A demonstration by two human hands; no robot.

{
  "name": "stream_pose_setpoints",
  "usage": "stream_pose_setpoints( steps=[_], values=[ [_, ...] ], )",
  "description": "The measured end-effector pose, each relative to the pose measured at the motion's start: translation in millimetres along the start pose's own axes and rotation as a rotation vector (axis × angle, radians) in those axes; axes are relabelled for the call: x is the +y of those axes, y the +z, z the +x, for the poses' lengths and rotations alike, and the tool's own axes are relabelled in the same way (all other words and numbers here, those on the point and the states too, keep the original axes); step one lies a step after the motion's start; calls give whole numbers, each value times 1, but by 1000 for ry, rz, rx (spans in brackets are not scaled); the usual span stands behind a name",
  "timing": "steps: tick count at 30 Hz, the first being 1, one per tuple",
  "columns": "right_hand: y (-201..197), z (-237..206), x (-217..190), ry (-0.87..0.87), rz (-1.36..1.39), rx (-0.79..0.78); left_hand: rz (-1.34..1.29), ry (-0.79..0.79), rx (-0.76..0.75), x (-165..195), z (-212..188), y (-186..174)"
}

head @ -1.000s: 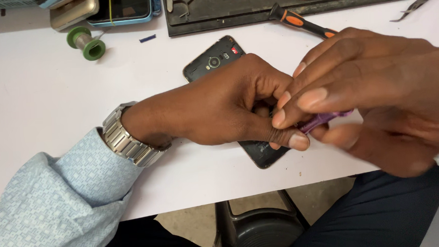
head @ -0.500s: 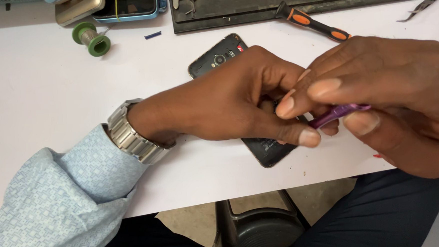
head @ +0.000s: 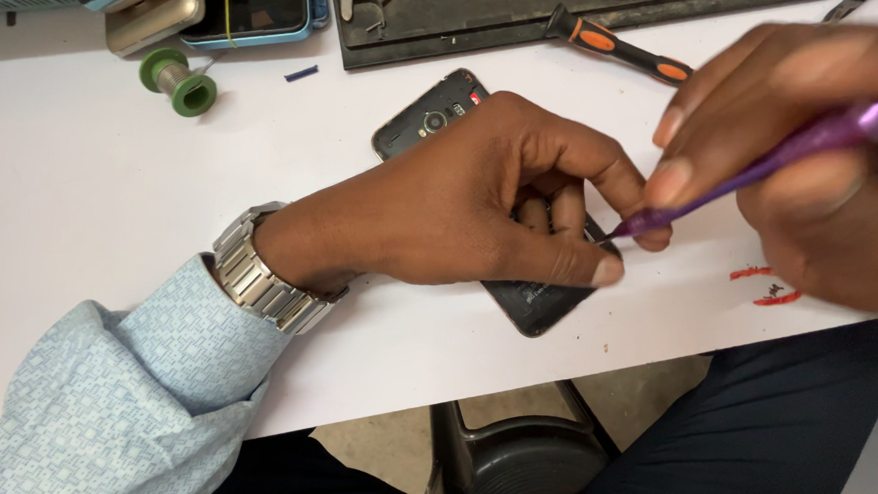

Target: The person uses a purple precision screwdriver to remove screws from the back of a black smartphone. They then use a prying tool to lift and remove the back cover, exposing the internal components.

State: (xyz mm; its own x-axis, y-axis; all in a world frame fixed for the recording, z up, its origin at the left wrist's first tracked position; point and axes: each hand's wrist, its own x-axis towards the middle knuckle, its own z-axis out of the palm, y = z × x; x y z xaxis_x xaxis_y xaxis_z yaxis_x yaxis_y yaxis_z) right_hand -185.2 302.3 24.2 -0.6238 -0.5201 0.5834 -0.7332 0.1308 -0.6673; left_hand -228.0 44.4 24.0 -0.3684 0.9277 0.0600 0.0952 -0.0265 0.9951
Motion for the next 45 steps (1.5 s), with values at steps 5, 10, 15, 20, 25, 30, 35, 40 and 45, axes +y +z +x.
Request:
stream_pose_setpoints(
  steps=[5, 10, 15, 20, 25, 30, 35, 40, 45],
  values=[
    [7, -2, 4, 49, 9, 148, 89, 25, 93, 2, -1, 0],
    [10, 8, 1, 38, 10, 171, 417, 282, 272, -9, -3, -7],
    [11, 16, 2, -13, -2, 100, 520, 311, 543, -22, -4, -19],
    [4, 20, 7, -49, -40, 23, 357, 371, 717, -27, -8, -29],
    [-1, 22, 11, 15, -91, 55, 283, 526, 838, -24, -5, -32],
    [0, 18, 15, -14, -147, 51, 227, 506, 1004, -24, -8, -32],
    [0, 9, 18, 27, -164, 102, 219, 604, 1095, -33, -11, -42],
    [-2, 11, 30, -63, -257, 97, 214, 705, 1180, -45, -10, -61],
    [-3, 8, 36, -88, -315, 90, 340, 660, 1189, -47, -11, -81]
  ],
)
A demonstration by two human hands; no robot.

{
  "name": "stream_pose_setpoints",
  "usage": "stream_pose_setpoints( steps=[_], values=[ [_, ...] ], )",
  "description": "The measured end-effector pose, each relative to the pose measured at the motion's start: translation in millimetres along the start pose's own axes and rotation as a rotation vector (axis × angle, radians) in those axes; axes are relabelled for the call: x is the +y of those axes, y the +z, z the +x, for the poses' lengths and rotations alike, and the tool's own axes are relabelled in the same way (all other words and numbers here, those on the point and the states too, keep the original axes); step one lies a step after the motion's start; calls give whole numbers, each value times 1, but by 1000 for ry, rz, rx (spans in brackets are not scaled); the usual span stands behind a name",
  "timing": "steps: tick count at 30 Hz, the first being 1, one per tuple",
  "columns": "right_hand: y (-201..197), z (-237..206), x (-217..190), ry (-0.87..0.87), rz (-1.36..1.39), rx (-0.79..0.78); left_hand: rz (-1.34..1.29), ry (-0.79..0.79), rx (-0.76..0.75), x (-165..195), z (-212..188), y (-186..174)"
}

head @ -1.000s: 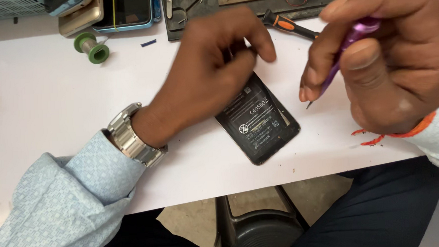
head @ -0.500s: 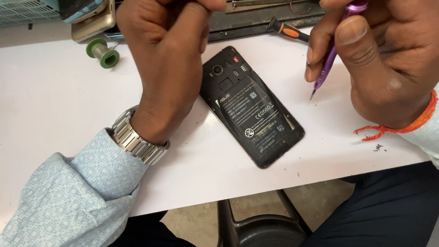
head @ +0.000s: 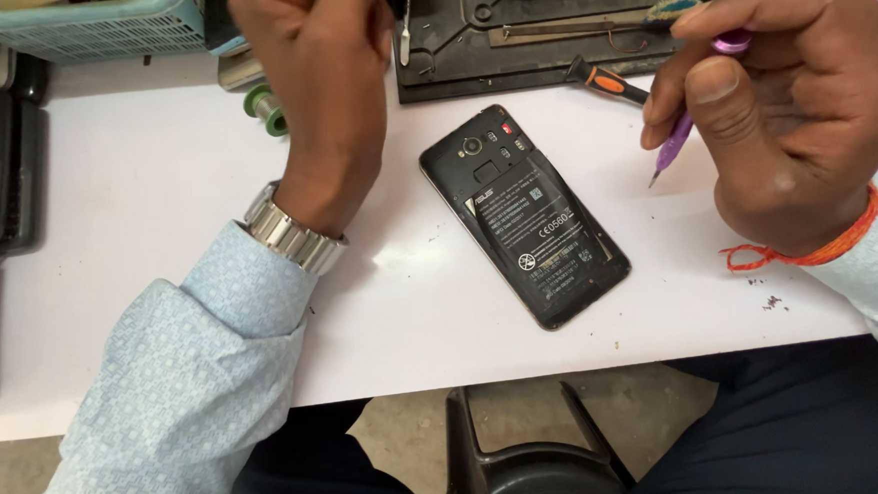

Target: The person uses a purple precision screwdriver to remove screws from the back of a black smartphone. They then use a prying tool to lift and remove the back cover, exposing the internal components.

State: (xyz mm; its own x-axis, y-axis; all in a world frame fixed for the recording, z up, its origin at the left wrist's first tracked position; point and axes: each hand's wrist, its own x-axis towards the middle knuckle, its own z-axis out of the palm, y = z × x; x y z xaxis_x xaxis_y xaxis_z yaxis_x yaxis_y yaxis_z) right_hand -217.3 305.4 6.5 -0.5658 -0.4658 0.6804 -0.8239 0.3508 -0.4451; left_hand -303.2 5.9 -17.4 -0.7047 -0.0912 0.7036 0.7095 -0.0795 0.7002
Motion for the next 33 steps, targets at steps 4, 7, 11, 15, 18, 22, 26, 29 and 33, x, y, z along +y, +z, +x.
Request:
stream_pose_setpoints(
  steps=[4, 7, 11, 15, 18, 22, 26, 29, 33],
  values=[
    [0, -2, -7, 78, 102, 32, 2, -99, -90, -1, 0, 5],
    [-1, 3, -14, 213, 267, 86, 42, -38, -185, 8, -4, 8],
    [4, 16, -23, 282, 409, 73, 390, 87, -378, 27, -12, 11],
    [4, 21, -38, 229, 298, -22, 471, 185, -568, 42, -20, 16],
    [3, 24, -46, 179, 228, -75, 466, 141, -620, 45, -22, 21],
    [8, 27, -49, 192, 249, -112, 483, 141, -628, 47, -20, 22],
    [13, 28, -48, 217, 290, -126, 491, 139, -638, 46, -23, 24],
    [13, 27, -47, 204, 278, -136, 494, 121, -647, 44, -24, 24],
    [10, 27, -48, 173, 237, -151, 485, 131, -649, 44, -24, 22]
  ],
)
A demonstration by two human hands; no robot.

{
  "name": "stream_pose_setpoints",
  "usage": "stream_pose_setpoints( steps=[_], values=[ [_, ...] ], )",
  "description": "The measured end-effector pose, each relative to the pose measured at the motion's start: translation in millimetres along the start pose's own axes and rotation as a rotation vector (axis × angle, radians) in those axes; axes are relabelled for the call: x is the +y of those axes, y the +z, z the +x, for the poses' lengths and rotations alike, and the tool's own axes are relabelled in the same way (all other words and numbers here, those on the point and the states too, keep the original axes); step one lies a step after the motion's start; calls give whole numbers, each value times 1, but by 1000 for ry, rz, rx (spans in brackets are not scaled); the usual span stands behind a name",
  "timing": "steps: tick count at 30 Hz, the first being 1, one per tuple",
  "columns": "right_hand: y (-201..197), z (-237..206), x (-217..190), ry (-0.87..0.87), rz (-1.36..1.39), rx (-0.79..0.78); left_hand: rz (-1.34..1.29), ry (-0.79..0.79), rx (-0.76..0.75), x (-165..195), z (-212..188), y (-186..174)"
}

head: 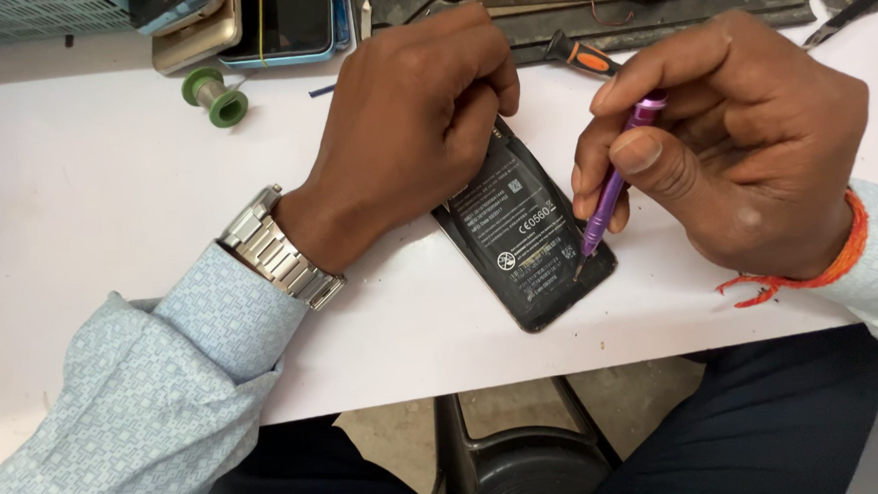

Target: The person uses a purple precision screwdriver to remove screws from the back of a black smartphone. They then use a prying tool to lift and remove the back cover, exposing the internal components.

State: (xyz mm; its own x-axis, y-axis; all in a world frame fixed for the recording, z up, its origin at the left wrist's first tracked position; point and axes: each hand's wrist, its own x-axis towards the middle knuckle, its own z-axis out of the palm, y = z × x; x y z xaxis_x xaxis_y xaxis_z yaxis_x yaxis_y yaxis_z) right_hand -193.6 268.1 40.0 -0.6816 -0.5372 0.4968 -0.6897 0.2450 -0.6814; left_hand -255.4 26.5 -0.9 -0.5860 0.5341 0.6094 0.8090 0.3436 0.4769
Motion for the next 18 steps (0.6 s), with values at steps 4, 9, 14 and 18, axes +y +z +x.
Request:
stream_pose_setpoints(
  steps=[4, 9, 14, 18],
  values=[
    [4, 0, 0, 72, 58, 25, 0, -19, 7, 1, 2, -1],
    [4, -1, 0, 65, 58, 29, 11, 0, 5, 2, 1, 0],
    [3, 0, 1, 41, 41, 26, -2, -23, -3, 1, 2, 0],
    [3, 1, 2, 26, 47, 27, 14, -26, -2, 2, 2, 1]
  ],
)
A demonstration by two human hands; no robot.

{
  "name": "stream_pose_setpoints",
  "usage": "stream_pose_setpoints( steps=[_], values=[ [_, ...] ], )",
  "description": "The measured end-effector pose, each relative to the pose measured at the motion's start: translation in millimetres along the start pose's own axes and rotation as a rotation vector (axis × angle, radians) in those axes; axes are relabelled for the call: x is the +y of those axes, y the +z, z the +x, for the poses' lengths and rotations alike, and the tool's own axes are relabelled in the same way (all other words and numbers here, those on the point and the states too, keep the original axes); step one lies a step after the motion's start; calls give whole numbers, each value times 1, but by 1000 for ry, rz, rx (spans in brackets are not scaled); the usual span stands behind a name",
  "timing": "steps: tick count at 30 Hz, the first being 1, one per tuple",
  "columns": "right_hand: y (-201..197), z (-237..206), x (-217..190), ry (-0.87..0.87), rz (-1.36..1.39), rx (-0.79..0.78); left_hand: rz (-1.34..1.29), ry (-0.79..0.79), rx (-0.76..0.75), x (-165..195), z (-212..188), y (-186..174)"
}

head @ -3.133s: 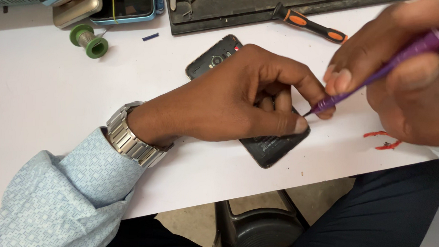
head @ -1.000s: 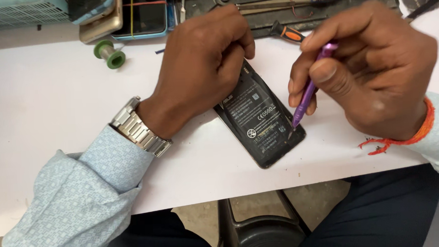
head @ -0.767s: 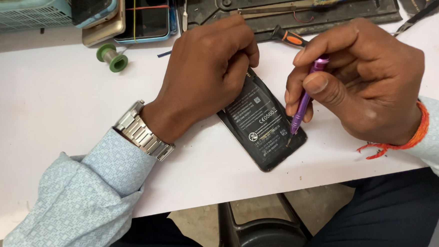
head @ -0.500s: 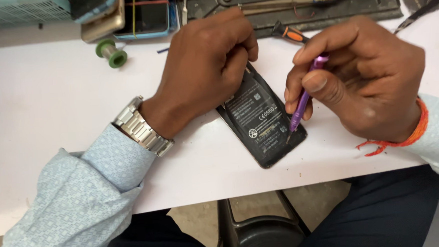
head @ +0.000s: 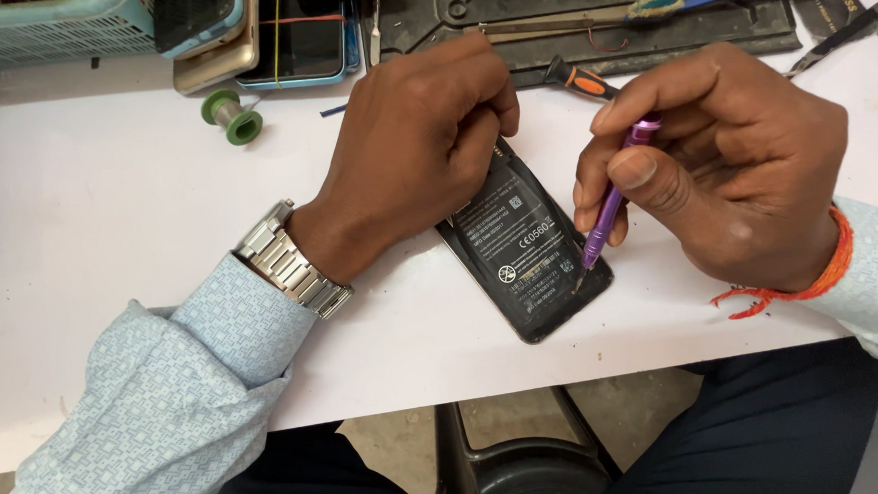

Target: The person uses a purple precision screwdriver to remove screws from the back of a black smartphone. They then use a prying tool to lift and remove the back cover, exposing the internal components.

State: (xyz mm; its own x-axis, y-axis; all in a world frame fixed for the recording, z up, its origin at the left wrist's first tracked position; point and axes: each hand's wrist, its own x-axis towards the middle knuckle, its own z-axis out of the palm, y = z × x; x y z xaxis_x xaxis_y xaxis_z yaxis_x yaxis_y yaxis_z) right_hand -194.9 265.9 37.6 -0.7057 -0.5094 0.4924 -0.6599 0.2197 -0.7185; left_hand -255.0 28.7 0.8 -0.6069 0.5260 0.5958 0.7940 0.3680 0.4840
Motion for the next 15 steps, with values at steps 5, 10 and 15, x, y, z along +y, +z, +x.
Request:
stream_pose_setpoints(
  steps=[5, 10, 15],
  values=[
    [-1, -1, 0, 4, -30, -5, 11, 30, 6, -1, -1, 0],
    [0, -1, 1, -34, -28, 8, 12, 19, 0, -2, 0, 2],
    [0, -2, 0, -52, -47, 1, 2, 13, 0, -2, 1, 3]
  ],
)
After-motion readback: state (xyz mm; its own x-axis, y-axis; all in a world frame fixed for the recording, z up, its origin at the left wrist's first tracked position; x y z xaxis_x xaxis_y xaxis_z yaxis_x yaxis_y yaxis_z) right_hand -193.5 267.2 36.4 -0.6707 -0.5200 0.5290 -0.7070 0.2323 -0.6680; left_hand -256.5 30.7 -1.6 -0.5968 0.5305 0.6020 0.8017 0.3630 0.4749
